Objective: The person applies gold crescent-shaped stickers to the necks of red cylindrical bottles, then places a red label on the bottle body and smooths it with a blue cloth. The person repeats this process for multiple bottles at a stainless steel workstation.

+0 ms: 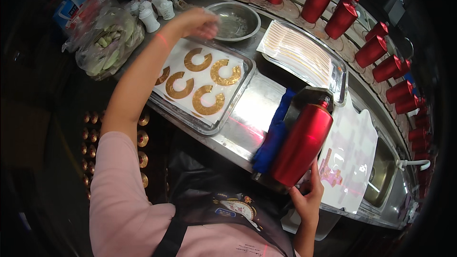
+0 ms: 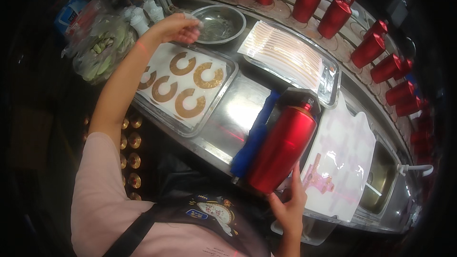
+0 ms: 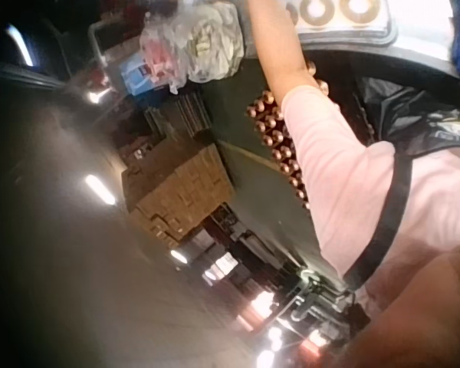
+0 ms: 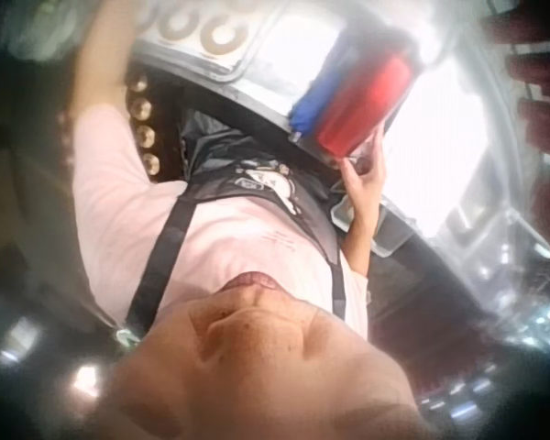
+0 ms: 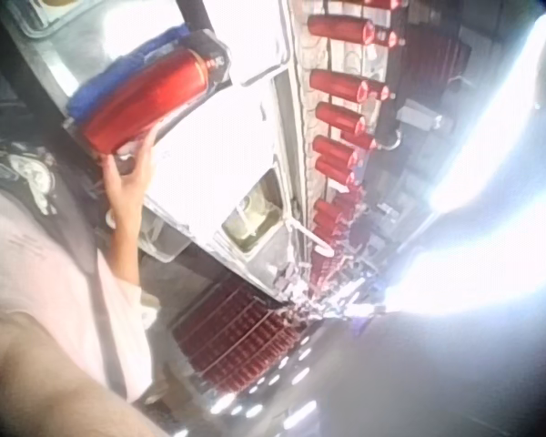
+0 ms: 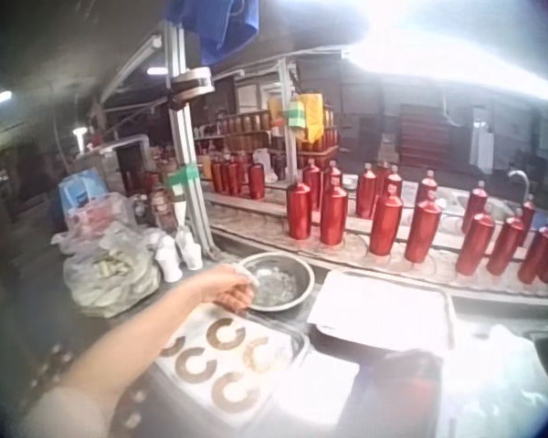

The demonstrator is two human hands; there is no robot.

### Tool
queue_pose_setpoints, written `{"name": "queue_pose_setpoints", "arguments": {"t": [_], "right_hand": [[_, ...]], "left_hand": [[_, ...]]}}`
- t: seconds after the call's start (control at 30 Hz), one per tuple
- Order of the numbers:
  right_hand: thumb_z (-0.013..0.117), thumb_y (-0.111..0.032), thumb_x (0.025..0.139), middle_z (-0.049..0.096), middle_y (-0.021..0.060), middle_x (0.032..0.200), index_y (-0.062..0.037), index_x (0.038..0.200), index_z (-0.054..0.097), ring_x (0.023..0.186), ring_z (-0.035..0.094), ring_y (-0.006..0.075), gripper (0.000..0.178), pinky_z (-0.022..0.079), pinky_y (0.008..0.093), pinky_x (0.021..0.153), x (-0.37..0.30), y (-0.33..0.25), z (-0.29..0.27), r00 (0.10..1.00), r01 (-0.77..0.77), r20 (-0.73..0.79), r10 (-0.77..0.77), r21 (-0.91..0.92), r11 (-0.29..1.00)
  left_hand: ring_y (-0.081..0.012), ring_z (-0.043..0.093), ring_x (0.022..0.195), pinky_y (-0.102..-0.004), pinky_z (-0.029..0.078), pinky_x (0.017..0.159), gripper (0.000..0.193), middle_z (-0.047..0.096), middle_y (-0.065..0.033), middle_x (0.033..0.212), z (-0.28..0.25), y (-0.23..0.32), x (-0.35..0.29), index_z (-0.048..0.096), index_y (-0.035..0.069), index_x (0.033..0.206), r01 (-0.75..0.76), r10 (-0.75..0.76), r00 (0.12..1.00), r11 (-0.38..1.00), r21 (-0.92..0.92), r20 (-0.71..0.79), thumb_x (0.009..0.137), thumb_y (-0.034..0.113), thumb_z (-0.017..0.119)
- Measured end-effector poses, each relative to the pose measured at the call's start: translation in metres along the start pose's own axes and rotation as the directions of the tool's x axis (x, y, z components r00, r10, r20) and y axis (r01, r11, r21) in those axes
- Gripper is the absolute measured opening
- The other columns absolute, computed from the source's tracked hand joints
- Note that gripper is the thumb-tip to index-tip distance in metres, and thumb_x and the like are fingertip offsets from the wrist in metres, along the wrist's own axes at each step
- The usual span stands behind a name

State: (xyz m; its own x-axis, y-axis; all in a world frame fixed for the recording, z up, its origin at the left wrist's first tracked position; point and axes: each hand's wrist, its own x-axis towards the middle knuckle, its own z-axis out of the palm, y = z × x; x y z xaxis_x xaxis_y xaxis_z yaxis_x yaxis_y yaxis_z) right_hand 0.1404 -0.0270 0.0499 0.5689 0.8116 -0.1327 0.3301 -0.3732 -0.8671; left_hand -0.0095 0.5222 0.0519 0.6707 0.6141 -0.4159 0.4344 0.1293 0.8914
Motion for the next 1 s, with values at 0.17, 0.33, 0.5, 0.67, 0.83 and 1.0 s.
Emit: {"name": "queue_pose_setpoints", "arguments": {"t": [0.17, 0.33, 0.5, 0.67, 0.83, 1.0], "right_hand": [[0.076, -0.01, 0.072, 0.063, -0.0012, 0.083, 0.0001, 0.158, 0.034, 0.054, 0.045, 0.002, 0.097, 0.034, 0.022, 0.049, -0.002, -0.001, 0.003, 0.999, 0.011, -0.048, -0.011, -0.008, 1.0], [0.077, -0.007, 0.073, 0.062, 0.0, 0.085, 0.001, 0.16, 0.029, 0.059, 0.047, 0.0044, 0.099, 0.038, 0.021, 0.052, -0.004, -0.002, 0.004, 1.0, -0.015, -0.015, 0.015, -0.033, 0.999], [0.078, -0.008, 0.072, 0.063, 0.0012, 0.085, 0.0009, 0.16, 0.03, 0.058, 0.046, 0.0052, 0.1, 0.038, 0.0216, 0.052, -0.002, 0.0, 0.006, 1.0, -0.014, -0.017, 0.013, -0.048, 0.999], [0.079, -0.007, 0.073, 0.062, 0.0004, 0.084, -0.0009, 0.16, 0.029, 0.058, 0.045, 0.0054, 0.1, 0.036, 0.0223, 0.052, -0.001, 0.003, 0.005, 0.999, 0.043, -0.007, -0.043, -0.051, 0.998], [0.081, -0.026, 0.079, 0.067, 0.0016, 0.095, 0.0017, 0.158, 0.033, 0.054, 0.043, 0.0029, 0.097, 0.033, 0.0234, 0.049, -0.002, 0.005, 0.008, 0.999, 0.011, -0.044, -0.013, -0.043, 0.999], [0.081, -0.024, 0.079, 0.067, 0.0013, 0.108, 0.001, 0.158, 0.034, 0.057, 0.043, 0.0018, 0.095, 0.034, 0.0227, 0.05, -0.003, 0.004, 0.01, 0.998, 0.047, -0.043, -0.047, -0.01, 0.999]], "left_hand": [[-0.0244, 0.074, 0.082, -0.0343, 0.061, 0.068, 0.046, 0.072, -0.0166, 0.092, 0.012, -0.008, 0.108, 0.066, -0.005, 0.114, -0.119, 0.182, 0.921, 0.973, 0.197, -0.343, 0.088, 0.032, 0.077], [-0.0159, 0.063, 0.061, -0.0313, 0.055, 0.057, 0.029, 0.069, -0.0072, 0.076, 0.033, -0.016, 0.143, 0.071, 0.004, 0.096, 0.172, 0.031, 0.916, 0.872, 0.459, -0.401, 0.094, 0.033, 0.071], [-0.0071, 0.055, 0.055, -0.0196, 0.045, 0.049, 0.031, 0.06, 0.0024, 0.065, 0.025, -0.004, 0.102, 0.066, 0.008, 0.084, 0.307, -0.161, 0.898, 0.896, -0.321, 0.409, 0.1, 0.035, 0.067], [-0.0064, 0.054, 0.051, -0.0184, 0.038, 0.041, 0.034, 0.061, 0.0018, 0.062, 0.011, -0.01, 0.021, 0.065, 0.008, 0.08, 0.206, -0.144, 0.809, 0.977, -0.046, 0.569, 0.101, 0.034, 0.065], [-0.0171, 0.071, 0.065, -0.0256, 0.057, 0.052, 0.035, 0.072, -0.0087, 0.078, 0.001, -0.034, -0.065, 0.071, 0.0, 0.096, 0.333, -0.422, 0.831, 0.899, 0.285, 0.363, 0.1, 0.035, 0.065], [-0.018, 0.074, 0.075, -0.0299, 0.062, 0.064, 0.035, 0.074, -0.0104, 0.088, -0.025, -0.02, -0.08, 0.071, -0.001, 0.11, 0.249, -0.271, 0.961, 0.936, 0.25, 0.059, 0.101, 0.032, 0.065]]}}
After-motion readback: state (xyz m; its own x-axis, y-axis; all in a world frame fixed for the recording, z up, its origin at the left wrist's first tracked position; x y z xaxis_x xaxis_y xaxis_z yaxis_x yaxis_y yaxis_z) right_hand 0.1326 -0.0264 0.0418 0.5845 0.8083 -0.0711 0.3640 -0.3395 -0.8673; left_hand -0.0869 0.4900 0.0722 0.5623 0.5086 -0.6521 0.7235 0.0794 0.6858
